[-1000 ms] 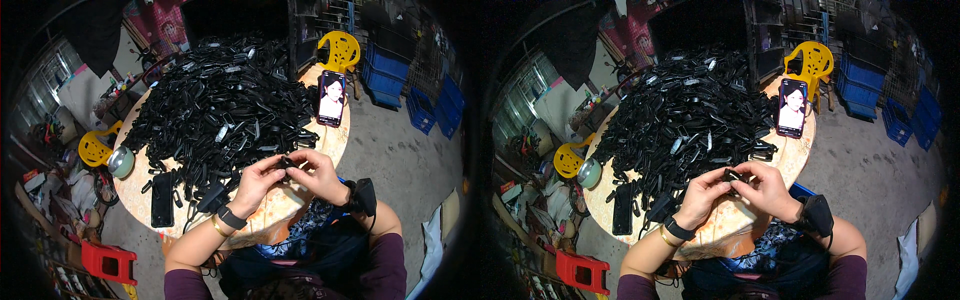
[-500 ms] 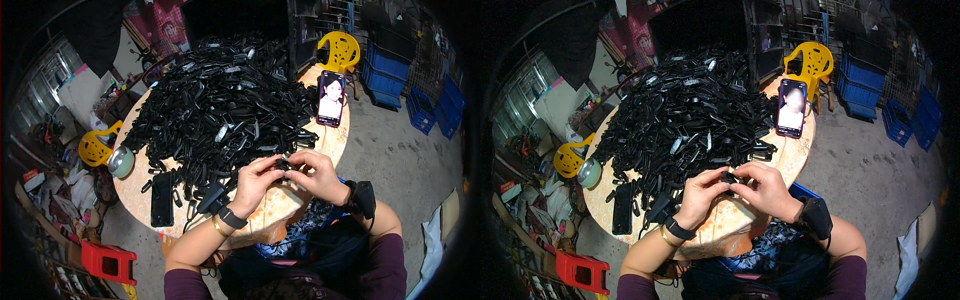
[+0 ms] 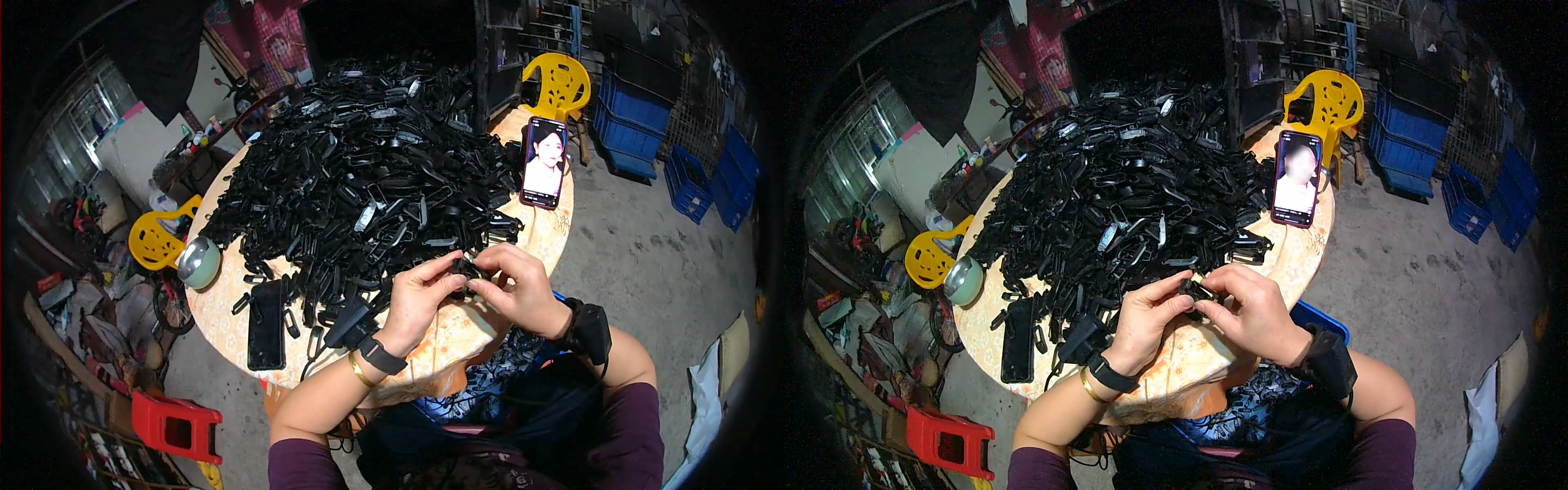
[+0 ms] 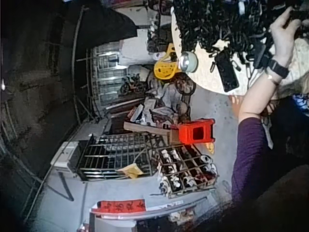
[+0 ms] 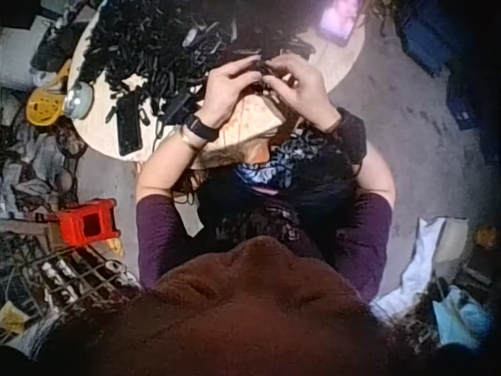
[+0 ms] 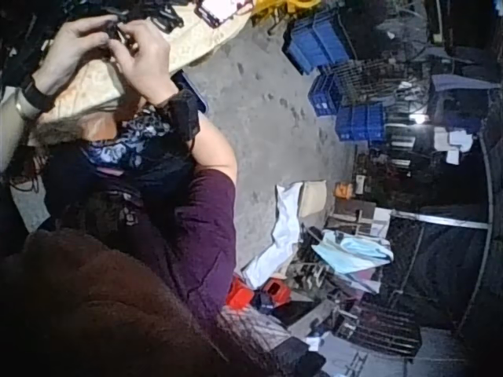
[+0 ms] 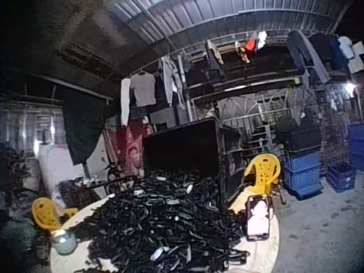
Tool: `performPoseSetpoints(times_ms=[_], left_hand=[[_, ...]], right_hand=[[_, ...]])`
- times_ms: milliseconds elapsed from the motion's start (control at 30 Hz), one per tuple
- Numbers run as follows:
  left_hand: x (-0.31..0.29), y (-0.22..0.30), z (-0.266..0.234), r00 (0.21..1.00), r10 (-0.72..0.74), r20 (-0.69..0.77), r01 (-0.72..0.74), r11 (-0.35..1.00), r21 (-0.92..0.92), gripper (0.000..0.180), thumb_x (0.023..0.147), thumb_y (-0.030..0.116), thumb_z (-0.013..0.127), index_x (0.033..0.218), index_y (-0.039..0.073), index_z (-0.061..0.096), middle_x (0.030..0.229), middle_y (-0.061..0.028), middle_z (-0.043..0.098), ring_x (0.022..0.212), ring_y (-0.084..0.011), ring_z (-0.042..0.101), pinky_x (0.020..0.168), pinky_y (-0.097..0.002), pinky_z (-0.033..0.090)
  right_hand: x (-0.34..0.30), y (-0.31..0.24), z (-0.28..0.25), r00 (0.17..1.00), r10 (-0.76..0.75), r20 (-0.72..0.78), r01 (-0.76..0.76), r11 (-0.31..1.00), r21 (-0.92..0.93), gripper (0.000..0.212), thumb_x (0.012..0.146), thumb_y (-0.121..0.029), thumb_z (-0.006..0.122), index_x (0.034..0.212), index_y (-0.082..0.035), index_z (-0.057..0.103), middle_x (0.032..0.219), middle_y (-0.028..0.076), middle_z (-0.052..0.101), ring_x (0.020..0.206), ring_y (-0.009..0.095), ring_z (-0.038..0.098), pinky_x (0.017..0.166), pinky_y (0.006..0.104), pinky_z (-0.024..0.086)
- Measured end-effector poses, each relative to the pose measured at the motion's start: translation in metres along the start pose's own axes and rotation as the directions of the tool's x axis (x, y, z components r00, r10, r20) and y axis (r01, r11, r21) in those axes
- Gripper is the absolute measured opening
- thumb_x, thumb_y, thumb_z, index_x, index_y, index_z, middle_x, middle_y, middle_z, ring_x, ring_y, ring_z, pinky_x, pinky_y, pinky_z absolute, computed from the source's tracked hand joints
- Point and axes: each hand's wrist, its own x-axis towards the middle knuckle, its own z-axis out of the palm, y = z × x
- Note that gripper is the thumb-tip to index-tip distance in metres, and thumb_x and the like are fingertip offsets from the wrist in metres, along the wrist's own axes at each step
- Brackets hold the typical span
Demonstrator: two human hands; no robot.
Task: Sorting and inspecting a large pile of black plastic or metal buckle components on a table.
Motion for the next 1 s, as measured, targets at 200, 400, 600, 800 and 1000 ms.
performPoseSetpoints(times_ms=[200,400,600,800,1000], left_hand=[[-0.001,-0.001,0.004,1.0,-0.03,0.008,0.03,0.998,-0.056,0.033,0.088,0.002,0.059,0.121,-0.002,0.057,0.108,-0.0077,0.064,0.091,-0.0095,0.059,0.081,-0.0226,0.05],[0.0,0.012,-0.002,0.997,0.015,0.078,-0.017,1.0,0.021,0.028,0.09,0.001,0.054,0.118,-0.002,0.059,0.11,-0.0092,0.063,0.094,-0.0124,0.06,0.084,-0.025,0.05],[-0.001,0.018,-0.009,0.963,0.176,0.205,-0.227,0.939,0.257,0.026,0.087,-0.002,0.055,0.112,0.0,0.063,0.106,-0.0082,0.065,0.094,-0.0135,0.061,0.082,-0.0246,0.049],[0.008,0.022,-0.013,0.961,0.138,0.241,-0.203,0.942,0.267,0.033,0.083,-0.002,0.058,0.116,0.0,0.061,0.109,-0.0085,0.062,0.089,-0.0127,0.059,0.081,-0.0245,0.048],[0.041,0.031,-0.069,0.725,0.685,-0.065,-0.135,0.233,0.963,0.026,0.081,0.015,0.068,0.104,0.002,0.065,0.099,-0.0121,0.059,0.088,-0.0249,0.054,0.077,-0.0328,0.045]], right_hand=[[0.001,0.0,0.004,0.985,-0.168,-0.022,0.162,0.971,-0.178,0.023,0.072,-0.009,0.074,0.089,-0.001,0.061,0.089,0.013,0.062,0.078,0.025,0.062,0.065,0.0321,0.051],[0.002,-0.002,-0.001,0.978,0.196,0.075,-0.19,0.979,-0.079,0.027,0.077,-0.02,0.073,0.092,0.0,0.062,0.086,0.013,0.062,0.075,0.024,0.062,0.063,0.0319,0.049],[-0.004,0.005,0.003,0.988,-0.017,0.155,0.026,0.998,-0.053,0.029,0.079,-0.024,0.071,0.092,0.002,0.067,0.071,0.016,0.063,0.063,0.029,0.061,0.058,0.0352,0.048],[0.006,-0.004,-0.019,0.92,0.111,0.376,-0.079,0.992,-0.1,0.031,0.078,-0.029,0.071,0.087,0.001,0.068,0.072,0.016,0.063,0.066,0.032,0.062,0.061,0.0376,0.048],[0.004,-0.004,-0.038,0.718,0.064,0.693,0.078,0.982,-0.171,0.04,0.075,-0.04,0.072,0.085,-0.001,0.068,0.077,0.015,0.064,0.077,0.031,0.062,0.069,0.0384,0.048]])
